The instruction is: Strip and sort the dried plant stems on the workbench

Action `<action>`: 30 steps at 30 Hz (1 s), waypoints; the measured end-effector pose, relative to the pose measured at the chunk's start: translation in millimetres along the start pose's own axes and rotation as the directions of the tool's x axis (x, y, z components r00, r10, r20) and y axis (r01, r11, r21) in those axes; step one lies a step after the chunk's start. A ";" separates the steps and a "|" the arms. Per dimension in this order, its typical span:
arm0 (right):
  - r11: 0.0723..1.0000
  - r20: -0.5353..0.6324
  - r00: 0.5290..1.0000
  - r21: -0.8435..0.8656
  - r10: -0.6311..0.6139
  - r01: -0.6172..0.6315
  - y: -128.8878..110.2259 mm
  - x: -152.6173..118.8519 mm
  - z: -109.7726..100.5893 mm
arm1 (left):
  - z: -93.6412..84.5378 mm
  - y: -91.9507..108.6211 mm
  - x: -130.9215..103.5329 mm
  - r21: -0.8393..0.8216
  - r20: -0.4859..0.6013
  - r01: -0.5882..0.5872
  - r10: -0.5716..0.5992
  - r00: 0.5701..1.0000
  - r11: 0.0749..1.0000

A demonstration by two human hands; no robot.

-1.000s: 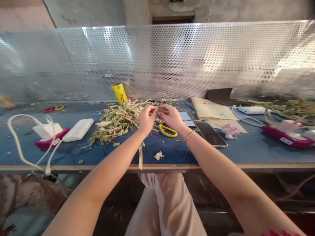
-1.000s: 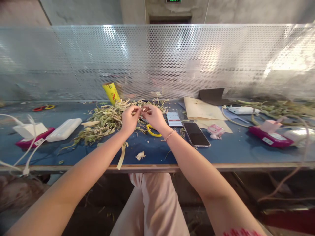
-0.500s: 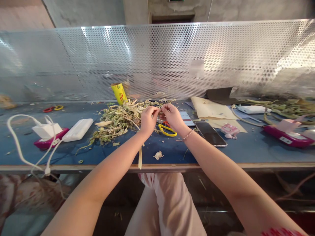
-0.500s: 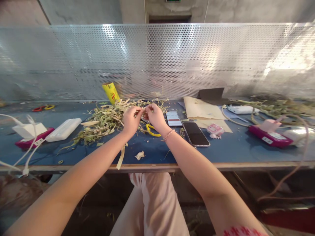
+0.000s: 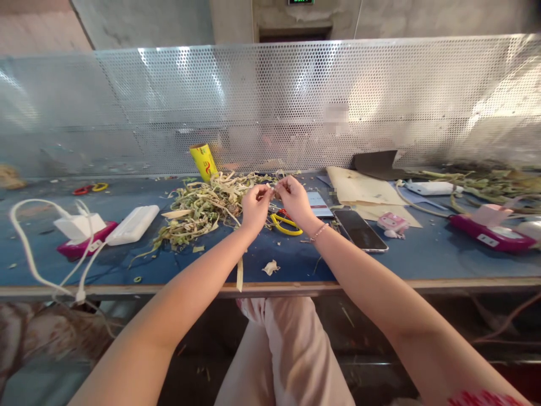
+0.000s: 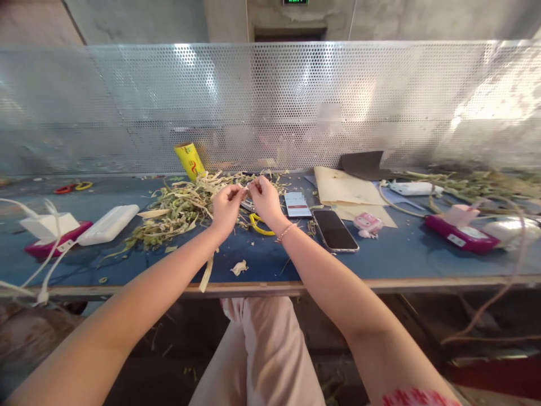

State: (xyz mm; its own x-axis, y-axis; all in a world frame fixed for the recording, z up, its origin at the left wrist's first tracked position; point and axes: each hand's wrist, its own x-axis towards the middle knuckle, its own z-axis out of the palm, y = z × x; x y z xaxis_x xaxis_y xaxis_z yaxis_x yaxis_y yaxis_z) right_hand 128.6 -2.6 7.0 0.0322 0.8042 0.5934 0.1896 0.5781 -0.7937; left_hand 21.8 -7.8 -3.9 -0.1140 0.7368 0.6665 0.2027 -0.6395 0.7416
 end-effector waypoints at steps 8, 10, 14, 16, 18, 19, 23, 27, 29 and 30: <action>0.997 -0.019 0.997 0.020 -0.079 0.080 8.4 2.3 3.7 | 0.7 4.6 -0.7 -0.046 0.008 0.010 -0.009 1.000 0.999; 0.997 -0.015 0.998 0.044 -0.067 0.068 10.0 3.0 4.7 | 1.0 6.0 -1.6 -0.037 0.000 -0.001 0.001 1.000 0.999; 0.993 0.000 0.999 0.105 -0.047 0.047 8.3 2.8 5.9 | 2.4 7.7 -3.6 -0.021 0.026 -0.034 0.035 0.999 0.999; 0.989 0.002 1.000 0.148 -0.030 0.029 6.1 2.3 6.5 | 2.7 7.4 -4.4 -0.004 0.032 -0.062 0.062 0.998 0.998; 0.981 0.000 1.000 0.195 -0.012 0.012 4.0 2.0 7.0 | 2.3 6.3 -4.8 0.027 0.025 -0.103 0.102 0.994 0.994; 0.977 0.000 1.000 0.214 -0.002 0.002 3.1 2.0 7.1 | 1.8 5.8 -4.9 0.048 0.023 -0.129 0.128 0.992 0.991; 0.967 -0.005 0.999 0.250 0.046 -0.043 0.9 3.4 7.1 | -0.4 5.4 -5.7 0.151 0.027 -0.240 0.239 0.971 0.959; 0.955 -0.006 0.998 0.292 0.059 -0.055 1.8 4.0 8.0 | 1.3 7.2 -6.9 0.145 -0.018 -0.220 0.225 0.974 0.965; 0.949 -0.011 0.997 0.307 0.074 -0.067 2.3 3.1 8.9 | 3.3 7.2 -6.9 0.087 -0.041 -0.140 0.144 0.989 0.986; 0.948 -0.014 0.997 0.310 0.081 -0.073 2.3 2.5 9.4 | 4.2 6.8 -6.7 0.053 -0.045 -0.096 0.099 0.994 0.994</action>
State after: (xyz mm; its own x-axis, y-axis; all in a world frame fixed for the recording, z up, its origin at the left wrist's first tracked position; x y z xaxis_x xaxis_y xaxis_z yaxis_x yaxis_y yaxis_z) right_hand 119.9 2.0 5.4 0.0615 0.8466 0.5287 -0.1272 0.5320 -0.8371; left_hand 28.0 -16.1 -3.6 -0.1370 0.6594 0.7392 0.2643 -0.6949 0.6688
